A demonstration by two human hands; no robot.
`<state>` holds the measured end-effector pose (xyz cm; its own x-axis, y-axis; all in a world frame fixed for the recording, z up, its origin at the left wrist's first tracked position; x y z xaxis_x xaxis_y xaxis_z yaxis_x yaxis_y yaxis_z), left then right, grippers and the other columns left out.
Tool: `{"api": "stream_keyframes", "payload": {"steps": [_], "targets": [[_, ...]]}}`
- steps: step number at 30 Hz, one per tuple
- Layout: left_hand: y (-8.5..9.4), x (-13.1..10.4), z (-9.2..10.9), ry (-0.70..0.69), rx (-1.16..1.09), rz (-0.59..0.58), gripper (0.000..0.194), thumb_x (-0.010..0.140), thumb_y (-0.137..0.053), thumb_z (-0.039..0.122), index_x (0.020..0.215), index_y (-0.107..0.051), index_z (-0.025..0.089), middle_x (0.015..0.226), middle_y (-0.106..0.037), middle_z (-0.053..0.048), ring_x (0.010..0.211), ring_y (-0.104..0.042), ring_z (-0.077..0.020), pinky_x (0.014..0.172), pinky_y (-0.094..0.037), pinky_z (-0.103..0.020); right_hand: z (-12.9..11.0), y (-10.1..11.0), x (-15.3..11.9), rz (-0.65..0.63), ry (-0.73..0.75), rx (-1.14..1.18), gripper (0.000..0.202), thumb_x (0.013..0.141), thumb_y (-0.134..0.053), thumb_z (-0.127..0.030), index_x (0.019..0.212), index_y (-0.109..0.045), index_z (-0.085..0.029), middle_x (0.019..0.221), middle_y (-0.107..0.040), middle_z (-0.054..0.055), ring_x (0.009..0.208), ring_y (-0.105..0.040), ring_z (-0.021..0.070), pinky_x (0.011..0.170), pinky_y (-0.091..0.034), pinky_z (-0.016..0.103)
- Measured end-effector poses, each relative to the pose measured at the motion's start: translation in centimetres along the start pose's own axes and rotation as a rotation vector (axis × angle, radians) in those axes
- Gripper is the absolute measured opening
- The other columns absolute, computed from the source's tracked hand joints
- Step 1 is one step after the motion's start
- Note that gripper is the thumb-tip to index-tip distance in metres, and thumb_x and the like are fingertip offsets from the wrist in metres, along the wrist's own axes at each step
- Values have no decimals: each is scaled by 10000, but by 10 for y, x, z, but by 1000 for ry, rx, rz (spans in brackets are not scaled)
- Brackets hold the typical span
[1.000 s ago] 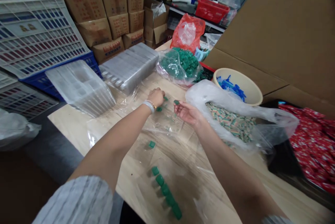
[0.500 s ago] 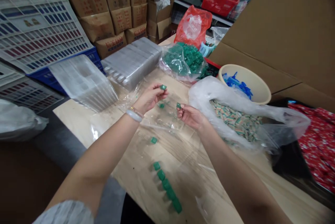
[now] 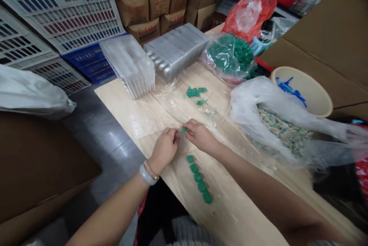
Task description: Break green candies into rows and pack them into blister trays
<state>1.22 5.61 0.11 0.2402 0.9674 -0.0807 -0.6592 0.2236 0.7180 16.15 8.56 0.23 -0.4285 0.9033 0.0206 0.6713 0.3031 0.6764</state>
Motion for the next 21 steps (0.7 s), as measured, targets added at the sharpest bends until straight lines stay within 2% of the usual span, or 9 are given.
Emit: {"api": "stream_keyframes", "payload": {"steps": [4, 7, 11, 16, 19, 21], "targets": [[-3, -1, 0, 2, 71, -16, 178, 751, -467, 120, 904, -547, 161, 859, -541, -67, 795, -523, -183, 724, -431, -306, -3, -3, -6, -65, 84, -103, 229, 777, -453, -103, 927, -609, -180, 876, -573, 74, 850, -530, 174, 768, -432, 316], [-2, -2, 0, 7, 82, -5, 162, 758, -460, 120, 896, -536, 158, 853, -536, -67, 788, -520, -183, 709, -431, -302, -2, -9, -14, -35, 83, -164, 244, 798, -427, -118, 973, -586, -178, 891, -577, 83, 872, -518, 190, 771, -431, 332], [-3, -2, -1, 14, 94, 3, 134, 756, -474, 131, 875, -531, 157, 843, -531, -62, 788, -519, -181, 717, -430, -302, -3, -19, -22, 54, 13, -210, 225, 795, -433, -139, 970, -568, -179, 886, -582, 86, 869, -508, 208, 762, -427, 355], [-3, -3, 0, -17, 95, 15, 146, 745, -464, 115, 870, -527, 156, 844, -531, -62, 802, -515, -183, 722, -428, -304, -15, -27, -22, 100, -91, -273, 220, 758, -438, -92, 907, -586, -159, 862, -578, 98, 852, -488, 224, 773, -409, 366], [-3, -2, -1, -13, 24, 21, 175, 719, -463, 105, 882, -515, 141, 833, -529, -66, 783, -510, -179, 728, -427, -319, -16, -30, -21, 149, -216, -223, 267, 743, -480, -119, 1002, -545, -137, 892, -561, 107, 855, -488, 226, 767, -409, 367], [-1, -1, -2, 12, -90, 19, 235, 687, -465, 90, 918, -495, 129, 813, -529, -60, 756, -512, -168, 730, -430, -324, -13, -31, -21, 192, -265, -182, 253, 746, -509, -164, 995, -540, -136, 886, -548, 103, 841, -493, 219, 758, -412, 361]]}}
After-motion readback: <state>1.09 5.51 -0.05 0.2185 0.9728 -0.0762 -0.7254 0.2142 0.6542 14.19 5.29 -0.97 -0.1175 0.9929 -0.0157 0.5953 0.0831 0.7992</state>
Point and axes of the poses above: each hand's wrist, its own x-axis towards the middle knuckle, its own y-axis out of the back of the hand, z = x × y, the point moved 1 cm from there along x, towards the middle knuckle
